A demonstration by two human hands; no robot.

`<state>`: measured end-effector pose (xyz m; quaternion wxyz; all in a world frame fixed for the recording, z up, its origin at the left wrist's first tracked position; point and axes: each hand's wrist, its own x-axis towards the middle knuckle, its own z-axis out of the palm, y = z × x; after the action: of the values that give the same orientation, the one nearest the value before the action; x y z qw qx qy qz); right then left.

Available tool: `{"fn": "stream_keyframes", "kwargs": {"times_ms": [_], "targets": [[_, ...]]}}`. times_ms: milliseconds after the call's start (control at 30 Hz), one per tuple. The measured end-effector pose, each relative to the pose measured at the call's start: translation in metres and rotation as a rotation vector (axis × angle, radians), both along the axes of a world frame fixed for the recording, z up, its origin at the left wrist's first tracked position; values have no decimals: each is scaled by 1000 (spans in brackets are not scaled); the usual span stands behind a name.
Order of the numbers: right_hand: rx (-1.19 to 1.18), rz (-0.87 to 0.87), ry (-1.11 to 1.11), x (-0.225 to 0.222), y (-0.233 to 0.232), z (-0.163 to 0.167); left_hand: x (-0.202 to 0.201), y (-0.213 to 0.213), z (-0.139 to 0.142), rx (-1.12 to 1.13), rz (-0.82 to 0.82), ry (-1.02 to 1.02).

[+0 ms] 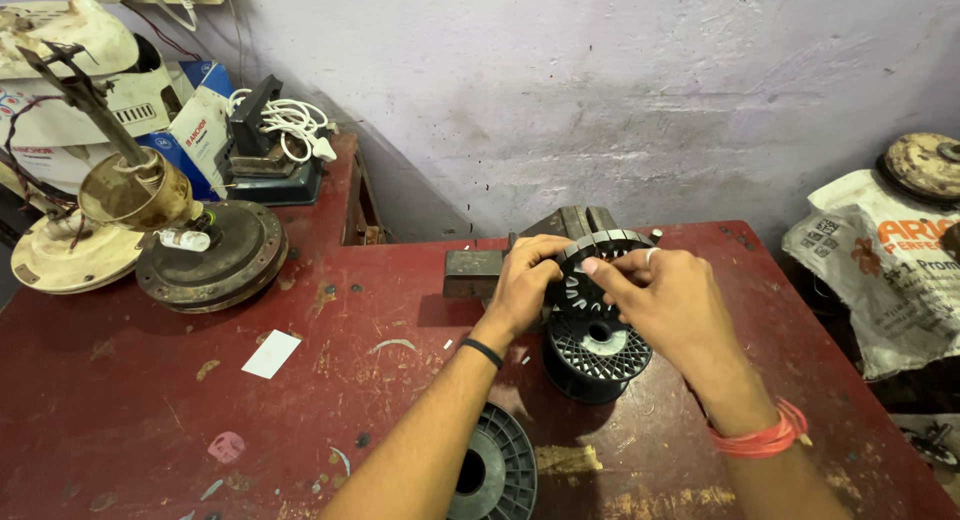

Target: The person winds copper wire around the slots of a motor stator, using both hands to guide and secure the wire. They repeatedly feed the wire through the stator slots and trim excess wire with orange-handled scissors.

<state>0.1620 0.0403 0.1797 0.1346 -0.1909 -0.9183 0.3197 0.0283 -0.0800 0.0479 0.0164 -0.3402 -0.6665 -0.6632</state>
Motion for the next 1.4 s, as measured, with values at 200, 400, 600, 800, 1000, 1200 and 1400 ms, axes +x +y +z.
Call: {"fn": "stream_keyframes", "kwargs": {"times_ms": [200, 400, 600, 800, 1000, 1200, 1400], "targets": [[-63, 39, 72, -1, 6, -18, 2, 2, 2, -7, 7, 25], [16, -36, -2, 8, 18, -38, 4, 3, 2, -42, 30, -19], [-26, -57, -66, 25, 28, -55, 1, 4, -1, -53, 36, -46], [-82, -77, -142, 47, 27, -67, 1, 5, -6, -44, 45, -35], [-63, -102, -279, 64, 22, -65, 2, 4, -5, -79, 73, -19], [-59, -70, -264, 74, 17, -67, 9, 6, 0, -75, 124, 28], [-57, -46, -392, 75, 15, -78, 10, 11, 2, -131, 168, 10]]}}
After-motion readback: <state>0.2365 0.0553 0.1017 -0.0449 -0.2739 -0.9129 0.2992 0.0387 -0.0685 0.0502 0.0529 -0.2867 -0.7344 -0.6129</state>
